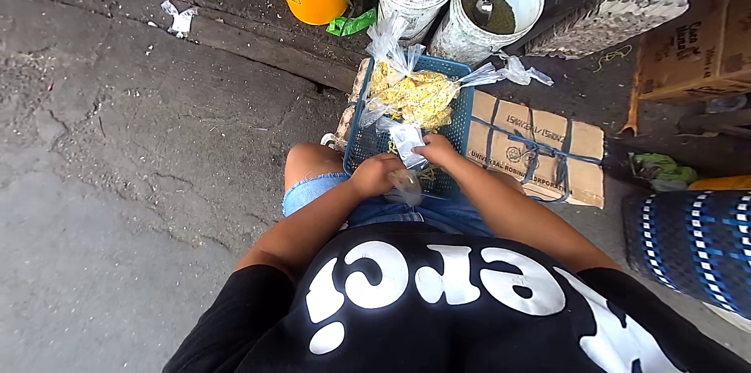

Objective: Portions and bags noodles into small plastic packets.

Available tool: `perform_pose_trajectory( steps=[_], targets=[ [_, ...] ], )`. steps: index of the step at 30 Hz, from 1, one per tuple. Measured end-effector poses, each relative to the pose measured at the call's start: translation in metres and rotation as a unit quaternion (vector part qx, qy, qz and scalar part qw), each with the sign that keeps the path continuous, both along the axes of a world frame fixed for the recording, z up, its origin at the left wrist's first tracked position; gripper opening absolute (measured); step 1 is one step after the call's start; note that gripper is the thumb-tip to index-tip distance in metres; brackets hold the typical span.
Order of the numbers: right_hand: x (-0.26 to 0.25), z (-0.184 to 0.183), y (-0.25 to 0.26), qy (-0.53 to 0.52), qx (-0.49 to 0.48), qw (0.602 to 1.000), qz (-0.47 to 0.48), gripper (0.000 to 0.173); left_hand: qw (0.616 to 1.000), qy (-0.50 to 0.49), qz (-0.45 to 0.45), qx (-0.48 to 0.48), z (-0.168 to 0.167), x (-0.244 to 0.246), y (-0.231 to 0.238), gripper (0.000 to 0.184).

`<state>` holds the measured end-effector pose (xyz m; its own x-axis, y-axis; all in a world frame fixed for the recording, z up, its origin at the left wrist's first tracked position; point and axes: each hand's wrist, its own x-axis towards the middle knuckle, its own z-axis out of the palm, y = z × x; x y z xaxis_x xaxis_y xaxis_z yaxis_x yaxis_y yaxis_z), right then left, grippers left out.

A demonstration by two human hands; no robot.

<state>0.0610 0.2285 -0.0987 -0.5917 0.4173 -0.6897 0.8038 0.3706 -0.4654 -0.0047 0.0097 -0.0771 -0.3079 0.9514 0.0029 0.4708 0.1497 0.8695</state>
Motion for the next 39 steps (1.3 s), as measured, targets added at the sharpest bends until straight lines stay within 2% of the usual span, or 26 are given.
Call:
perform_pose_trajectory(
  steps=[2,4,6,8,11,15,18,20,22,23,25,28,31,33,36,37,39],
  targets=[
    [0.001,0.032,-0.001,-0.002,0.04,0.997,0.066,0.04,0.991,-0.086,0.103,0.022,0.013,-0.002,-0.003,0.02],
    [0.004,0.059,-0.002,0.014,0.066,0.995,0.076,0.033,0.973,-0.119,0.187,0.067,0.028,-0.009,-0.009,0.019],
    [0.009,0.076,-0.004,0.051,0.054,0.997,0.038,0.031,0.958,-0.112,0.245,0.093,0.049,-0.018,-0.017,0.017],
    [0.009,0.08,-0.012,0.093,0.024,0.995,-0.003,0.033,0.946,-0.101,0.3,0.064,0.077,-0.029,-0.025,0.016],
    [-0.003,0.08,-0.048,0.138,0.004,0.99,-0.013,0.035,0.926,-0.082,0.348,0.121,0.086,-0.044,-0.034,0.012],
    [-0.026,0.046,-0.101,0.127,-0.033,0.989,0.068,0.039,0.932,-0.053,0.334,0.128,0.088,-0.048,-0.035,0.012],
    [-0.033,0.026,-0.118,0.094,-0.148,0.972,0.159,0.056,0.938,-0.06,0.327,0.097,0.084,-0.042,-0.036,0.015],
    [-0.033,0.028,-0.111,0.086,-0.193,0.961,0.181,0.049,0.935,-0.067,0.334,0.095,0.079,-0.039,-0.037,0.015],
    [-0.032,0.027,-0.094,0.098,-0.197,0.959,0.177,0.039,0.931,-0.068,0.349,0.08,0.076,-0.036,-0.037,0.015],
    [-0.03,0.022,-0.085,0.116,-0.174,0.964,0.166,0.035,0.93,-0.073,0.356,0.055,0.078,-0.034,-0.036,0.015],
    [-0.026,0.008,-0.069,0.175,-0.066,0.968,0.167,0.029,0.931,-0.081,0.354,0.034,0.076,-0.028,-0.03,0.017],
    [-0.016,-0.02,-0.05,0.224,0.083,0.925,0.295,0.026,0.942,-0.098,0.313,0.067,0.054,-0.02,-0.013,0.019],
    [-0.003,-0.042,-0.035,0.177,0.107,0.885,0.417,0.027,0.953,-0.114,0.282,0.016,0.043,-0.012,0.009,0.021],
    [0.005,-0.032,-0.028,0.144,0.104,0.889,0.422,0.024,0.957,-0.106,0.267,-0.047,0.039,-0.008,0.018,0.026],
    [0.006,0.028,-0.025,-0.06,0.077,0.894,0.438,0.019,0.951,-0.085,0.243,-0.172,0.04,-0.008,0.02,0.034],
    [0.004,0.038,-0.019,-0.081,0.072,0.887,0.449,0.019,0.947,-0.08,0.238,-0.202,0.039,-0.01,0.019,0.034],
    [0.004,0.038,-0.008,-0.021,0.096,0.882,0.46,0.024,0.937,-0.083,0.251,-0.227,0.034,-0.013,0.017,0.032]
  ],
)
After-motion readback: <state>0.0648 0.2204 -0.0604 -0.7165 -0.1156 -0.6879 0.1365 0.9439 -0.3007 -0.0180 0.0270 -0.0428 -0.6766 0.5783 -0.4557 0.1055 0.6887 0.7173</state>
